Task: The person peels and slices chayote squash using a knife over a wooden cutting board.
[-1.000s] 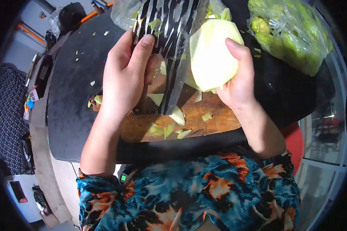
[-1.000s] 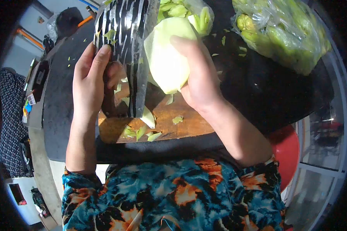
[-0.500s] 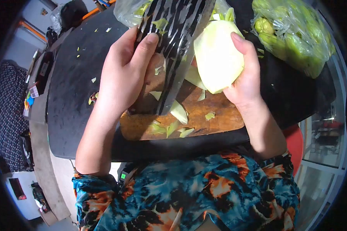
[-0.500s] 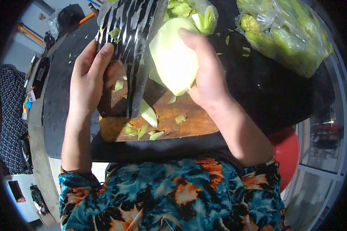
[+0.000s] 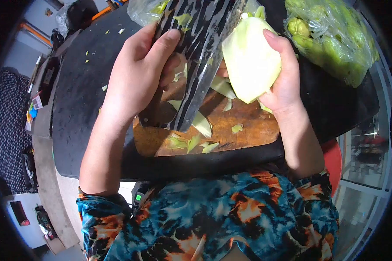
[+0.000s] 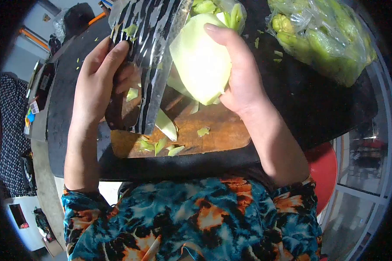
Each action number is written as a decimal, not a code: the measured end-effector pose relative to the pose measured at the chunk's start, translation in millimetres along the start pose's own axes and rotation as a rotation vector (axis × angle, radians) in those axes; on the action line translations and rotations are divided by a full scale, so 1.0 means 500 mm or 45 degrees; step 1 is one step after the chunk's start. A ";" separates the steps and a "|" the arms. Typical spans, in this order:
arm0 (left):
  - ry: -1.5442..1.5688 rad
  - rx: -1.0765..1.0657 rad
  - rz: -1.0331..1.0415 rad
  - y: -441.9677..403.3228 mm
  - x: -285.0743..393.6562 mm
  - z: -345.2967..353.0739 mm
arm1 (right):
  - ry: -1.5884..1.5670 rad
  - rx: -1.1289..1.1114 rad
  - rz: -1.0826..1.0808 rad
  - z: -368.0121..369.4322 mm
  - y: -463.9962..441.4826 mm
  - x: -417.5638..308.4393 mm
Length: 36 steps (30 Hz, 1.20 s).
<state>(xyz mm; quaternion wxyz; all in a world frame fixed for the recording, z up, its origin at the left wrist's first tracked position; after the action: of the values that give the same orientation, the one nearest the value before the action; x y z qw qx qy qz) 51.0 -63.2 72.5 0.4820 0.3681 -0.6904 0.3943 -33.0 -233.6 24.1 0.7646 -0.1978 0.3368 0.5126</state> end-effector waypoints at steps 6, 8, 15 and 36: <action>-0.021 0.066 0.095 0.007 0.015 0.005 | 0.027 -0.075 -0.072 0.004 0.003 -0.006; 0.018 0.044 0.105 0.010 0.017 0.004 | 0.048 -0.075 -0.089 0.002 0.003 -0.006; 0.005 -0.037 0.042 0.019 0.017 -0.014 | 0.022 -0.240 0.015 0.016 0.012 0.011; 0.347 -0.082 -0.136 0.018 -0.019 0.044 | -0.099 0.045 -0.052 0.010 0.021 0.009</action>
<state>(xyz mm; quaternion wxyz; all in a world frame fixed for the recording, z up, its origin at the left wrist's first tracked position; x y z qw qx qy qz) 37.3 -77.9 56.7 0.6030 0.3318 -0.6103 0.3922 -39.9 -223.3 25.1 0.7909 -0.1710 0.3118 0.4980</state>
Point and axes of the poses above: each hand's wrist, its own y-axis away from the middle knuckle, its own z-axis out of the palm, x = y × z, the point moved 4 cm from there along -y, towards the middle knuckle, and after that the axes turned 12 degrees about x, right-handed, at the moved point
